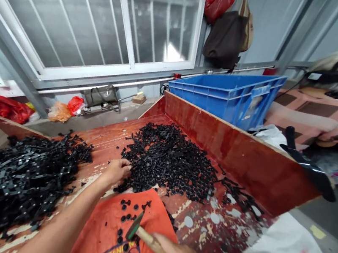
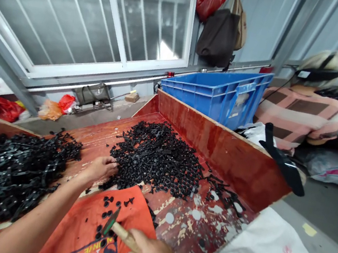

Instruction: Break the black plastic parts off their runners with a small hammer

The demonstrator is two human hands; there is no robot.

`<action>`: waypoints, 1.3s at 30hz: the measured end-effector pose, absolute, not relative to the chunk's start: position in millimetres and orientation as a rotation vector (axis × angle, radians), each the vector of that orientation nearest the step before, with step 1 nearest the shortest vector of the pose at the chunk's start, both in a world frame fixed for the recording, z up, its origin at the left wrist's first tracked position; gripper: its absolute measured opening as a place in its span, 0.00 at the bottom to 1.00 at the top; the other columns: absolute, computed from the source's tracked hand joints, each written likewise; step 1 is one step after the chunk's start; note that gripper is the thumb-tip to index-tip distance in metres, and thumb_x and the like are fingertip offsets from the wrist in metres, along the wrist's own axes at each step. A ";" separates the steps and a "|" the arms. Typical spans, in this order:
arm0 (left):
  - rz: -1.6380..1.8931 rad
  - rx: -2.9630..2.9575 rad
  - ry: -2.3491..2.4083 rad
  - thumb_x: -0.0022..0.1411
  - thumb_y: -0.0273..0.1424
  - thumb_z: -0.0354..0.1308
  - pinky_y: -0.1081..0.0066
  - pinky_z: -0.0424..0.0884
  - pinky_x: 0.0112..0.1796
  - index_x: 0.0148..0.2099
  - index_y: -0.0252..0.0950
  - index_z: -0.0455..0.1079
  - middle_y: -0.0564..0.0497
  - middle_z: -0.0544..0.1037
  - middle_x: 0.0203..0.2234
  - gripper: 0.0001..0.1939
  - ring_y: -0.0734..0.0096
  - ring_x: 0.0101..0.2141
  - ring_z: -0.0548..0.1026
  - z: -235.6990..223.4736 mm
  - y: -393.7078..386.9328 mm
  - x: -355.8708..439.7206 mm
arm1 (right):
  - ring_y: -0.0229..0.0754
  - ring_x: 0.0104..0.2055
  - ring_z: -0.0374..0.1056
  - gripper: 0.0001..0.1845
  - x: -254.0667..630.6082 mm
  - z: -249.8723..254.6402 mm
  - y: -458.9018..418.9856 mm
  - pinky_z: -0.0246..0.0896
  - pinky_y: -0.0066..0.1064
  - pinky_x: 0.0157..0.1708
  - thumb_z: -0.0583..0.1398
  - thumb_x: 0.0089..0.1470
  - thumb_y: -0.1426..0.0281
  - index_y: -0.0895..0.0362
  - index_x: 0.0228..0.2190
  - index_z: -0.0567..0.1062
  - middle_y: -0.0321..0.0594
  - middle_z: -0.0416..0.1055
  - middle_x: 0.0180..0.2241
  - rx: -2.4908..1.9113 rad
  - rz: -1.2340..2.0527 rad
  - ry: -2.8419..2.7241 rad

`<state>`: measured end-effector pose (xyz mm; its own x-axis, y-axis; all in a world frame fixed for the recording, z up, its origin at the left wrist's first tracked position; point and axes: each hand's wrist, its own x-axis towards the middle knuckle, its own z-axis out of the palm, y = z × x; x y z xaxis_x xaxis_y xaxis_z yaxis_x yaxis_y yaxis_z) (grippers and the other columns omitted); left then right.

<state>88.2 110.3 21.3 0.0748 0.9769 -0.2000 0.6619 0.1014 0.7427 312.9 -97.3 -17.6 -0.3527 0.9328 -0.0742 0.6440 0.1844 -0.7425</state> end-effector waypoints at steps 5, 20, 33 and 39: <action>0.781 1.190 1.303 0.49 0.45 0.67 0.69 0.74 0.36 0.37 0.34 0.74 0.47 0.78 0.35 0.20 0.72 0.31 0.74 51.5 44.8 61.9 | 0.37 0.27 0.65 0.16 315.6 -22.8 -97.8 0.50 0.26 0.26 0.54 0.56 0.72 0.50 0.44 0.75 0.31 0.72 0.27 -1.403 1.139 -1.871; 0.954 1.116 1.240 0.45 0.39 0.72 0.76 0.66 0.29 0.43 0.36 0.75 0.56 0.70 0.25 0.24 0.76 0.26 0.68 32.1 -82.1 81.8 | 0.36 0.28 0.57 0.04 278.3 41.1 -77.8 0.52 0.25 0.29 0.58 0.47 0.75 0.57 0.29 0.71 0.29 0.62 0.25 -1.177 1.389 -1.544; 0.999 1.247 1.502 0.59 0.44 0.59 0.62 0.67 0.55 0.65 0.41 0.61 0.47 0.78 0.49 0.34 0.56 0.54 0.72 20.9 -108.1 79.1 | 0.39 0.32 0.68 0.04 261.3 19.4 -107.0 0.62 0.28 0.35 0.58 0.52 0.70 0.55 0.33 0.69 0.33 0.71 0.28 -1.200 1.471 -1.335; 1.007 1.083 1.420 0.61 0.47 0.55 0.67 0.71 0.46 0.64 0.42 0.60 0.48 0.77 0.45 0.32 0.60 0.47 0.73 28.6 -111.7 81.0 | 0.36 0.30 0.62 0.06 254.1 26.1 -116.6 0.55 0.25 0.30 0.62 0.51 0.70 0.56 0.34 0.74 0.30 0.67 0.27 -1.250 1.488 -1.491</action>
<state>81.0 -111.7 28.6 -0.0540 0.9705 -0.2351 0.0991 0.2395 0.9658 254.1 -116.6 26.1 -0.3089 0.9375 -0.1600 0.1623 -0.1138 -0.9802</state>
